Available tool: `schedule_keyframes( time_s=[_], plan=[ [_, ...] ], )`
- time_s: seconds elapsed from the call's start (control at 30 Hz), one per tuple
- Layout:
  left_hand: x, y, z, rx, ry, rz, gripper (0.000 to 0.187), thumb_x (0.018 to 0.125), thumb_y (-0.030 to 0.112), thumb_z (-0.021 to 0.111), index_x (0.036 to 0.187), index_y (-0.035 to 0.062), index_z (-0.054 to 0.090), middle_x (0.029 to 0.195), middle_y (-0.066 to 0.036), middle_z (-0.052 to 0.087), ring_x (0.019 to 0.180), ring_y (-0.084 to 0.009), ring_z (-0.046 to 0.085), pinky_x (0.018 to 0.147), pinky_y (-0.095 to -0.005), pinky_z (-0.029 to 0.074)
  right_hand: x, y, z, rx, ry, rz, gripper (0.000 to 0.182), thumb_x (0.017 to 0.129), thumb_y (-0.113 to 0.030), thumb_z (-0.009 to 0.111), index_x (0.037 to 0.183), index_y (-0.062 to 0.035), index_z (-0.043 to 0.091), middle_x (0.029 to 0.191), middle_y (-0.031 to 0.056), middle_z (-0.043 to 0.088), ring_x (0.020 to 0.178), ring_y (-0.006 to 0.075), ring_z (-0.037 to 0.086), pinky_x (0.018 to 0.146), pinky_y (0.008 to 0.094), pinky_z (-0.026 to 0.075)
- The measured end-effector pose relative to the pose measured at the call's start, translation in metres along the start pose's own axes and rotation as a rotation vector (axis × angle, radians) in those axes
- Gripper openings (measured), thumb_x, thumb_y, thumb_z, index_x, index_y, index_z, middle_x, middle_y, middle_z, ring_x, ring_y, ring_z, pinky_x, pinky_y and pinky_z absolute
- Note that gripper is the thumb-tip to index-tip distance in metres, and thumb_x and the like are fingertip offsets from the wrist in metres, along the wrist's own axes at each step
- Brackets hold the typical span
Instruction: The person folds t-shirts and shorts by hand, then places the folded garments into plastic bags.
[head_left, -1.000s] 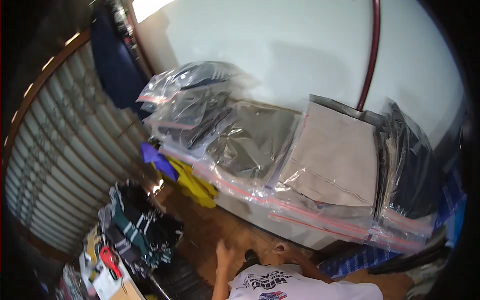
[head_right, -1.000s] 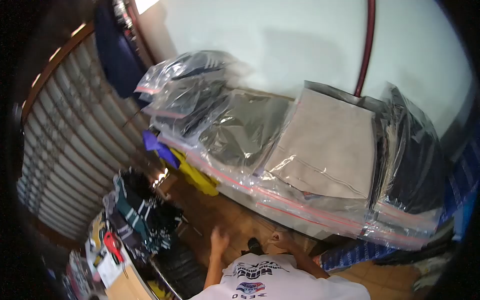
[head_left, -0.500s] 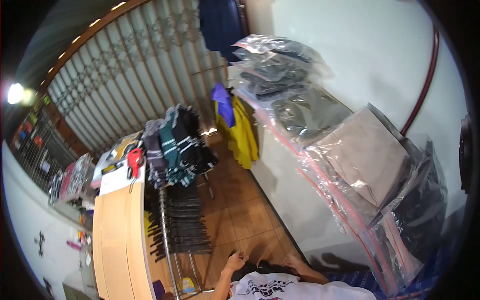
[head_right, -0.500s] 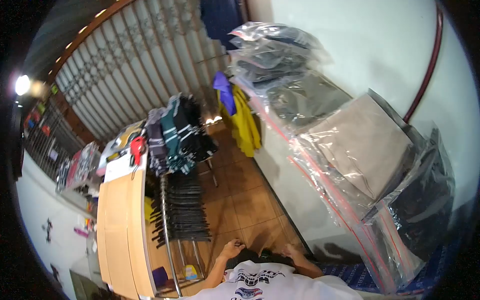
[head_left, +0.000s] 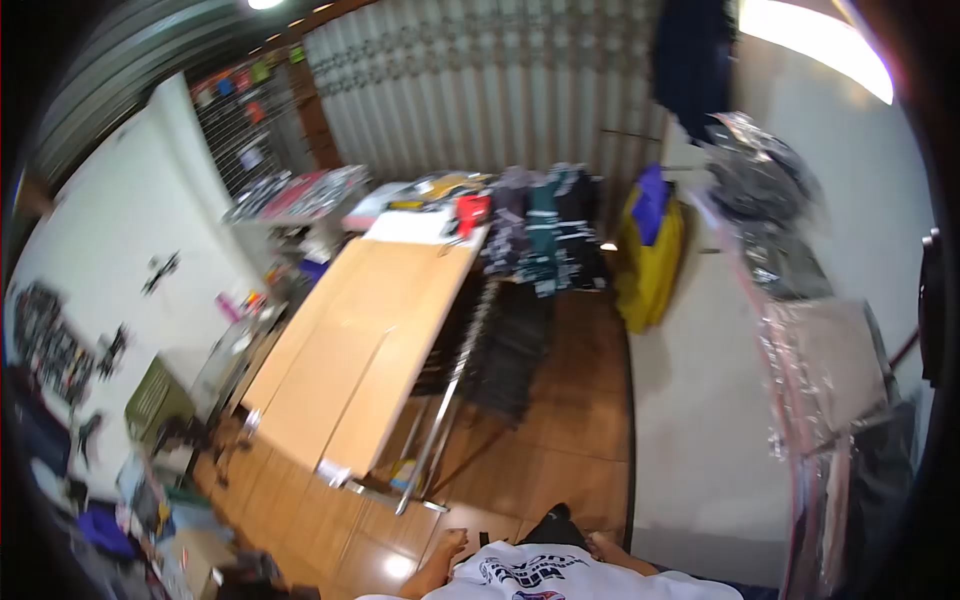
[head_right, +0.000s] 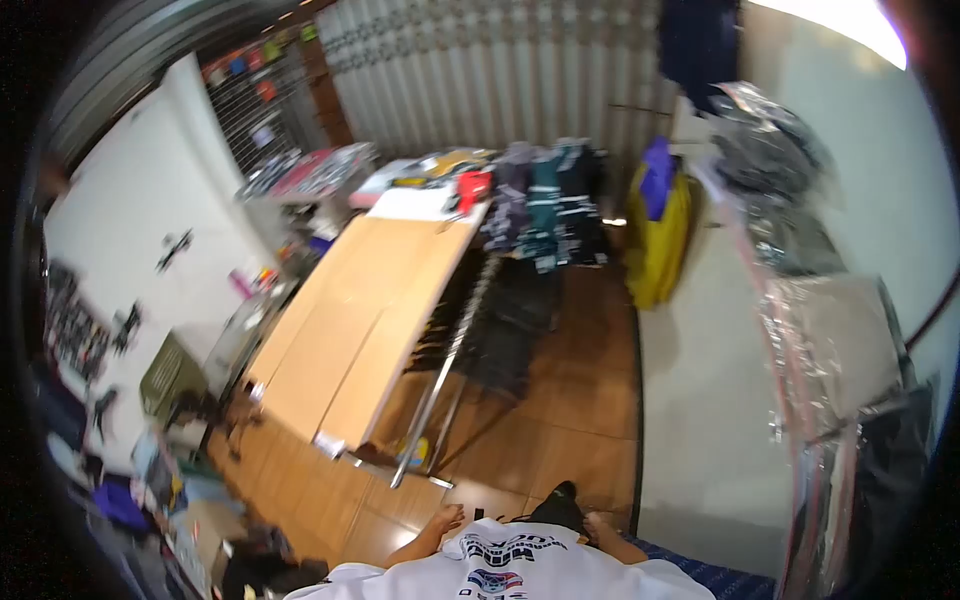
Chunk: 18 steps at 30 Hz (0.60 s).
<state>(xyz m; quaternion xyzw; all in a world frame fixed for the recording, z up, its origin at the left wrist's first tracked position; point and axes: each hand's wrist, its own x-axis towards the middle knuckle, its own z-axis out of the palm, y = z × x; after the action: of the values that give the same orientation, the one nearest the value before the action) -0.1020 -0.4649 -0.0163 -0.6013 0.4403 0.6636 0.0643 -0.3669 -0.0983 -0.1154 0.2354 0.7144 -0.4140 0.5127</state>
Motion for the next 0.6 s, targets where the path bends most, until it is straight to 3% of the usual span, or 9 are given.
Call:
schedule_keyframes(
  time_s=[0.1,0.17,0.3,0.37,0.43,0.47,0.5,0.6],
  plan=[
    [-0.043,-0.082,-0.083,-0.254,0.217,-0.158,0.024,0.093,0.026,0.067,0.109,0.0082,0.069,0.089,-0.006,0.069,0.081,-0.0208,0.069,0.073,-0.0402,0.055,-0.020,-0.021,0.041,-0.013,-0.152,-0.105,0.022,0.096,-0.028,0.053,0.101,-0.0093,0.062,0.086,0.0072,0.068,0.064,0.0152,0.062,0.052,0.0316,0.051],
    [-0.075,-0.131,-0.132,-0.318,0.272,-0.141,0.019,0.095,0.028,0.064,0.103,0.0108,0.068,0.087,-0.005,0.068,0.081,-0.0206,0.068,0.074,-0.0393,0.054,-0.032,-0.048,0.084,-0.234,-0.038,-0.090,0.023,0.099,-0.025,0.051,0.107,-0.0092,0.065,0.090,0.0050,0.071,0.071,0.0175,0.068,0.064,0.0372,0.059],
    [-0.129,-0.233,-0.199,-0.442,0.534,-0.229,0.016,0.096,0.018,0.057,0.100,0.0081,0.069,0.084,-0.006,0.067,0.072,-0.0179,0.067,0.059,-0.0346,0.051,-0.067,-0.060,0.189,-0.404,-0.095,-0.137,0.015,0.095,-0.016,0.059,0.103,-0.0069,0.068,0.082,0.0071,0.071,0.062,0.0200,0.067,0.056,0.0368,0.057],
    [-0.162,-0.286,-0.213,-0.629,0.580,-0.236,0.016,0.095,0.017,0.057,0.096,0.0072,0.069,0.081,-0.006,0.066,0.068,-0.0171,0.066,0.053,-0.0333,0.048,-0.093,-0.056,0.240,-0.456,-0.155,-0.147,0.013,0.093,-0.012,0.061,0.097,-0.0040,0.070,0.079,0.0089,0.071,0.058,0.0199,0.067,0.050,0.0342,0.055],
    [-0.192,-0.325,-0.211,-0.805,0.627,-0.230,0.016,0.095,0.017,0.058,0.092,0.0063,0.069,0.078,-0.007,0.065,0.065,-0.0162,0.065,0.048,-0.0321,0.045,-0.120,-0.052,0.289,-0.643,-0.202,-0.323,0.012,0.092,-0.010,0.063,0.091,-0.0010,0.071,0.076,0.0103,0.071,0.056,0.0196,0.067,0.046,0.0319,0.052],
    [-0.204,-0.338,-0.206,-0.775,0.640,-0.318,0.017,0.097,0.021,0.055,0.090,0.0108,0.066,0.074,-0.003,0.063,0.061,-0.0154,0.062,0.050,-0.0308,0.047,-0.130,-0.049,0.311,-0.697,-0.242,-0.405,0.012,0.091,-0.008,0.063,0.089,0.0009,0.071,0.075,0.0115,0.071,0.056,0.0192,0.067,0.044,0.0312,0.050],
    [-0.209,-0.356,-0.202,-0.742,0.645,-0.405,0.020,0.099,0.026,0.051,0.087,0.0153,0.063,0.071,0.001,0.061,0.057,-0.0145,0.060,0.053,-0.0295,0.049,-0.140,-0.048,0.331,-0.744,-0.267,-0.417,0.012,0.091,-0.008,0.063,0.089,0.0009,0.071,0.075,0.0115,0.071,0.056,0.0192,0.067,0.044,0.0312,0.050],
    [-0.196,-0.419,-0.165,-0.868,0.621,-0.437,0.027,0.099,0.031,0.050,0.080,0.0151,0.060,0.070,0.002,0.060,0.054,-0.0142,0.056,0.052,-0.0294,0.048,-0.163,-0.039,0.381,-0.855,-0.338,-0.417,0.010,0.090,-0.006,0.062,0.093,-0.0003,0.070,0.082,0.0126,0.072,0.065,0.0210,0.070,0.052,0.0319,0.054]
  ],
)
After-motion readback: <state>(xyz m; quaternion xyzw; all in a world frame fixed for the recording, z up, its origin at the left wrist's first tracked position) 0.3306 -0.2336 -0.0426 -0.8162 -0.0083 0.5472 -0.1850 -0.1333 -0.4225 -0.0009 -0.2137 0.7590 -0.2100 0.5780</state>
